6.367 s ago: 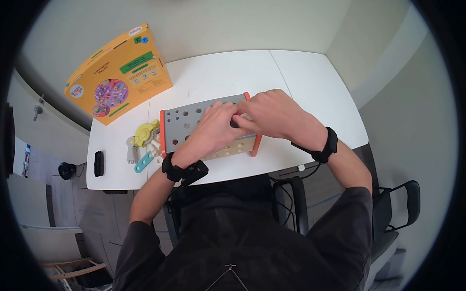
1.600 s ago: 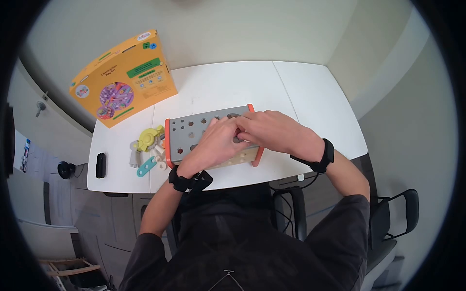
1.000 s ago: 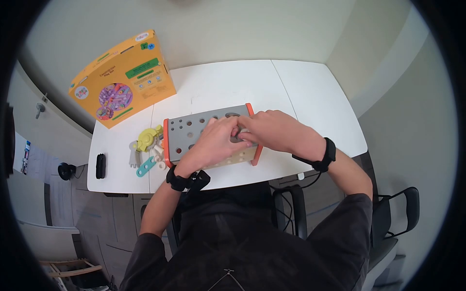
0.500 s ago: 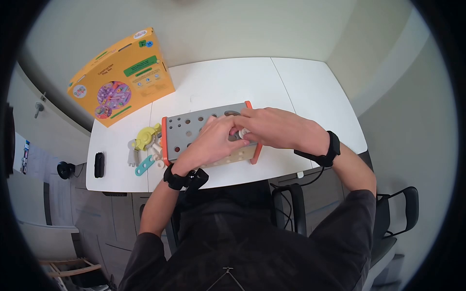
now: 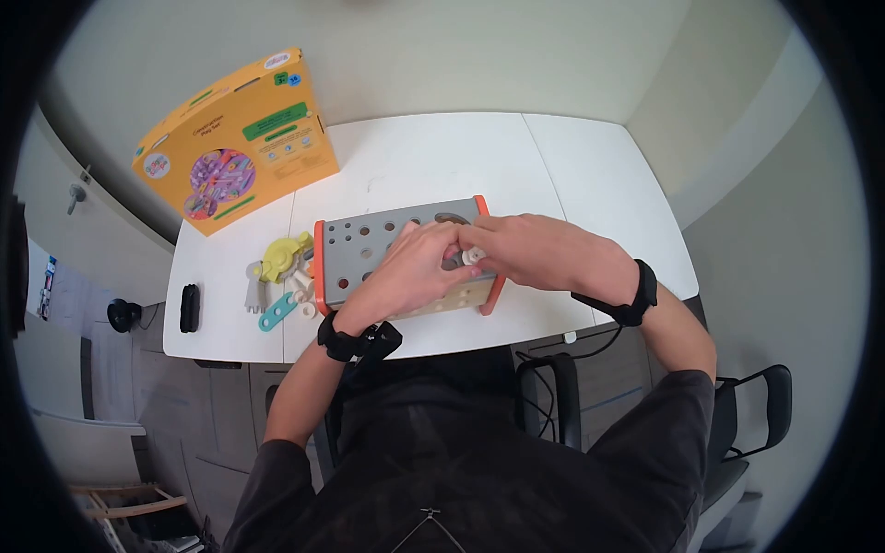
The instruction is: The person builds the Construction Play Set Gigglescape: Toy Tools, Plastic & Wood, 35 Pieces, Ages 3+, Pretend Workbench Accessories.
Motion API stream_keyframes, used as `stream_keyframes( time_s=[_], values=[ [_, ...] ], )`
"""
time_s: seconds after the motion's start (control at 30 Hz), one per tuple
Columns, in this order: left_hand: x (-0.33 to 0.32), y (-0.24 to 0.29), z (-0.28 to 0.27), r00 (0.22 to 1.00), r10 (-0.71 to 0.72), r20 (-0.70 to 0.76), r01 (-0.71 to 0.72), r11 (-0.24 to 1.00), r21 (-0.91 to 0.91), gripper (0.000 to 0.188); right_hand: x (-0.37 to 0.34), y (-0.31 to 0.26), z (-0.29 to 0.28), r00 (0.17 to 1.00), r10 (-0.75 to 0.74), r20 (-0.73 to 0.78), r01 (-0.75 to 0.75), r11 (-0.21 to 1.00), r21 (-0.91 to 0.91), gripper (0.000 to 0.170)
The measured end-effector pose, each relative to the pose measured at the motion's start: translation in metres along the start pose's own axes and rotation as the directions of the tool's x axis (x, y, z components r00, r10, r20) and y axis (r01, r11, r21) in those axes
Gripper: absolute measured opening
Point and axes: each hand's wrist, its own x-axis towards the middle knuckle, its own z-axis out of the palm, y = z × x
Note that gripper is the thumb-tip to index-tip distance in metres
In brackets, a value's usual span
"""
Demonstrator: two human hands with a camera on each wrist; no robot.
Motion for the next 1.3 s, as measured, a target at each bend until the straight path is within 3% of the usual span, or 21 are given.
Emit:
stream_keyframes(
  time_s=[0.07,0.17,0.27,0.37,0.47,0.57,0.67,0.77,0.87,0.97,1.07,1.17,1.3],
  values=[
    [-0.001,0.006,-0.003,1.000,-0.010,0.000,0.010,1.000,0.000,0.038,-0.001,0.002,0.003,0.998,0.009,0.056,-0.008,1.000,-0.018,0.022],
    [-0.003,0.015,-0.006,0.999,-0.054,-0.005,0.054,0.998,0.017,0.041,0.004,-0.012,-0.001,0.968,0.216,0.126,-0.201,0.972,-0.120,0.024],
    [-0.002,0.006,0.003,0.997,-0.011,-0.077,0.014,0.999,0.037,0.043,0.010,-0.015,0.012,0.961,0.269,0.058,-0.225,0.890,-0.397,0.033],
    [0.001,-0.001,0.009,0.991,0.046,-0.128,-0.042,0.999,0.030,0.043,0.013,-0.011,0.013,0.973,0.221,0.058,-0.164,0.853,-0.496,0.042],
    [-0.003,0.006,0.004,0.994,0.025,-0.106,-0.022,0.999,0.027,0.040,0.011,-0.020,-0.002,0.933,0.339,0.125,-0.257,0.867,-0.427,0.036],
    [-0.003,0.012,0.000,0.998,-0.010,-0.064,0.016,0.995,0.094,0.036,0.000,-0.011,0.001,0.988,0.149,0.031,-0.137,0.961,-0.238,0.032],
    [0.000,0.005,0.005,0.996,0.033,-0.084,-0.025,0.996,0.091,0.035,-0.003,-0.006,0.001,0.989,0.128,0.075,-0.112,0.976,-0.186,0.032],
    [-0.001,0.007,0.004,0.996,0.035,-0.084,-0.027,0.995,0.096,0.035,-0.002,-0.006,0.009,0.993,0.119,0.025,-0.111,0.970,-0.215,0.035],
    [-0.003,0.013,0.001,0.996,0.020,-0.089,-0.012,0.996,0.091,0.036,0.008,-0.017,0.011,0.941,0.324,0.096,-0.273,0.896,-0.351,0.030],
    [-0.001,0.006,0.004,0.994,0.032,-0.108,-0.026,0.998,0.054,0.038,0.009,-0.015,0.011,0.950,0.300,0.089,-0.229,0.861,-0.453,0.034],
    [-0.002,0.008,0.002,0.997,-0.010,-0.075,0.013,0.999,0.038,0.041,0.011,-0.021,-0.009,0.904,0.395,0.164,-0.322,0.881,-0.348,0.028],
    [-0.003,0.016,-0.002,0.998,-0.049,-0.042,0.052,0.997,0.062,0.045,0.000,-0.010,-0.007,0.991,0.125,0.057,-0.116,0.984,-0.136,0.025],
    [-0.004,0.013,-0.001,0.999,-0.001,-0.046,0.003,0.999,0.051,0.051,0.001,-0.009,-0.003,0.981,0.141,0.135,-0.119,0.980,-0.161,0.024]
  ],
)
